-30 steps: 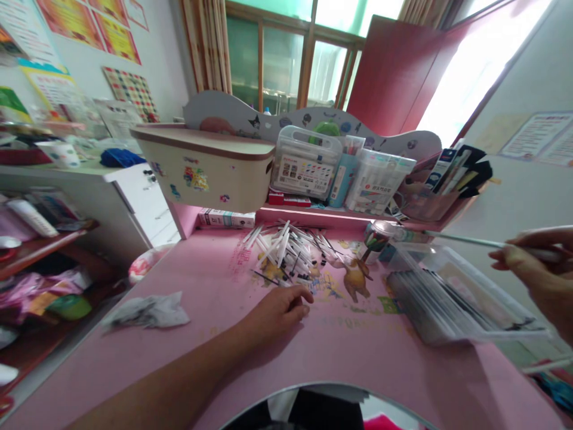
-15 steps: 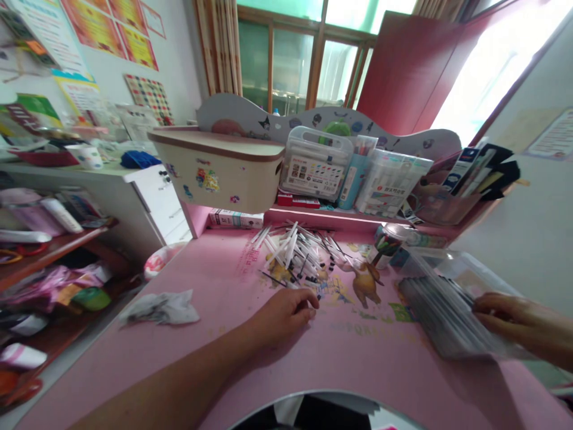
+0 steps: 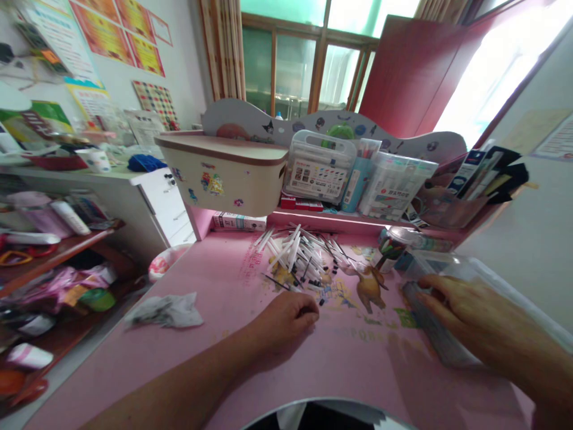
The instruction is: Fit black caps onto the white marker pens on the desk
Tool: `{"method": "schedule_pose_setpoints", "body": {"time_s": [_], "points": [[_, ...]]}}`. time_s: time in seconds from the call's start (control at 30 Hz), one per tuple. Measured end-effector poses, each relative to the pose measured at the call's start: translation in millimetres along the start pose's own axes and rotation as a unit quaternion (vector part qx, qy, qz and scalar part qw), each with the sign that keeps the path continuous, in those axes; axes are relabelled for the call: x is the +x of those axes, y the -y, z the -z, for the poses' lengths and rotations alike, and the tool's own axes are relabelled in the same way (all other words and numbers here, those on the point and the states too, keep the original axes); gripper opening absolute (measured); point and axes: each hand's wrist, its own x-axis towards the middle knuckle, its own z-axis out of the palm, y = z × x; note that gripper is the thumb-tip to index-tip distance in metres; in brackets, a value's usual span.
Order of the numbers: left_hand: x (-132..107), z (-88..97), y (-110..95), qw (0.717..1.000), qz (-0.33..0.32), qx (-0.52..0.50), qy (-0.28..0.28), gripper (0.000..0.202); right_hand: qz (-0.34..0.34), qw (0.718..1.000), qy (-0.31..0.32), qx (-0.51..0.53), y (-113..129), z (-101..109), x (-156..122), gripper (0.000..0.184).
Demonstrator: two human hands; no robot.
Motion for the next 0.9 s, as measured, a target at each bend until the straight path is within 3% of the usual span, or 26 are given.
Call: {"method": "schedule_pose_setpoints", "body": {"time_s": [0.07,0.2,0.37,0.53,0.7,0.8,0.9], "points": [[0.1,-0.6,2.2,1.000,-0.007,0.003,-0.005,0.019,-0.002,0.999,0.030,-0.024,30.1,-0.7,5.6,0.026],[0.7,-1.2,5.7,1.000,-0.018,0.016,-0.002,0.019,0.090,0.989,0.117,0.000,77.5,-12.8,16.7,0.025],[5.8,1.5,7.8,0.999,-0.011,0.047,0.005,0.021,0.172,0.974,0.146,-0.017,115.3,-55.3,36.9,0.022],[16.7,15.4,13.9,0.991,0.005,0.100,-0.091,0.021,0.146,0.985,0.077,0.050,130.0,-95.9,53.4,0.028],[25.1,35.5,25.8,0.970,0.033,0.159,-0.183,0.018,0.114,0.989,0.017,0.088,130.8,-114.3,56.8,0.028],[30.4,40.5,36.1,0.947,0.003,0.225,-0.229,0.023,0.101,0.988,-0.033,0.109,128.3,-121.8,57.7,0.027],[36.2,38.9,44.5,0.933,-0.051,0.288,-0.210,0.030,0.131,0.979,-0.085,0.133,126.7,-129.0,59.7,0.030]]}}
